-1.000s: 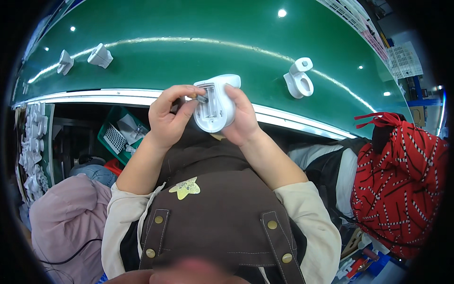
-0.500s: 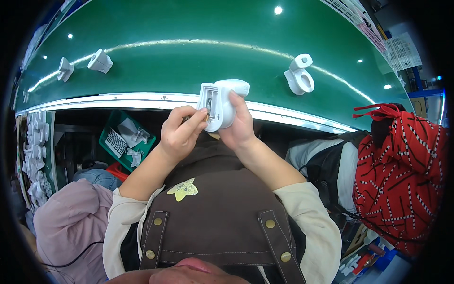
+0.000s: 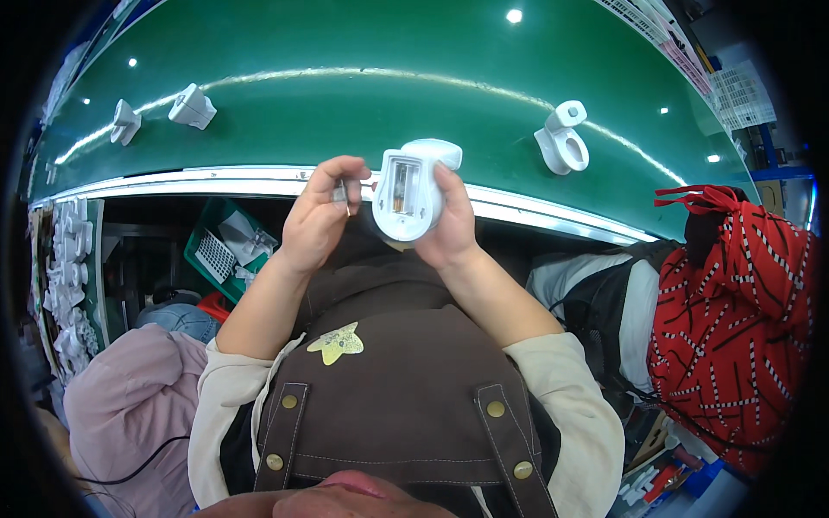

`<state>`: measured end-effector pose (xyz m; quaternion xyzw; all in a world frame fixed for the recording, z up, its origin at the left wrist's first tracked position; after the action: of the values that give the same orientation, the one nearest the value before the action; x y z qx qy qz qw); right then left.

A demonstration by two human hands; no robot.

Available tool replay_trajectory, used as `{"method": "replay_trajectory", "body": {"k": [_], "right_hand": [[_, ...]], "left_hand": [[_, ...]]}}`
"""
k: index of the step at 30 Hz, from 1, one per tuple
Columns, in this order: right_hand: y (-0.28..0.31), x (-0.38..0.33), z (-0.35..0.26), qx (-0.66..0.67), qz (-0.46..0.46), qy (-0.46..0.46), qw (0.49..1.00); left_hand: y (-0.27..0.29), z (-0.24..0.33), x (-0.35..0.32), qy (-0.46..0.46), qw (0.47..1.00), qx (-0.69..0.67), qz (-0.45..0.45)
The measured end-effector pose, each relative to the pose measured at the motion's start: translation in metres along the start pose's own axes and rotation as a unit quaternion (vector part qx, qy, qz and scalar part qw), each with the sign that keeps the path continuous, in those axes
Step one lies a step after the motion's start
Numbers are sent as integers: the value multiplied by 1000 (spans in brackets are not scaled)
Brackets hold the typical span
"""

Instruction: The person repeatedly takes miniature toilet toys and small batteries from a conveyor belt, inserts the batteries into the compartments of each toilet by hand, and places the assembled toilets back onto the conveyor belt.

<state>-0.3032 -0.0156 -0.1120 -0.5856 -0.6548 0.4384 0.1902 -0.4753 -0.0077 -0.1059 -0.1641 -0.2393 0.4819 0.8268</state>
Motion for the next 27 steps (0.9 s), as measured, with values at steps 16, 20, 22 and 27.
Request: {"method": "replay_trajectory", "body": {"k": [16,20,22,27], "right_hand": [[11,-9,9,7,-21,-24,999],[10,-11,8,14,-31,-16,999],[8,-12,4,1,-9,-1,1000],[12,-10,0,-40,29,38,998]], "left_hand": [[-43,35,12,-267,889,372,19],[-52,29,13,-303,777,551,23],[-50,26,13,-309,762,569,5],[-59,31,11,-265,731,627,-44]]}}
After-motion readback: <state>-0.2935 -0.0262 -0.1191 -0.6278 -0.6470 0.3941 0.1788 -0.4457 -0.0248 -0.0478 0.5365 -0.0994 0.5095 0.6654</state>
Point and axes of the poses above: each hand's wrist, its own x-axis towards the middle knuckle, its own y-axis out of the back of the hand, z = x × y, the point moved 4 cm from there along x, towards the middle knuckle, and after that the axes turned 2 degrees about -y, right-handed, at the moved point
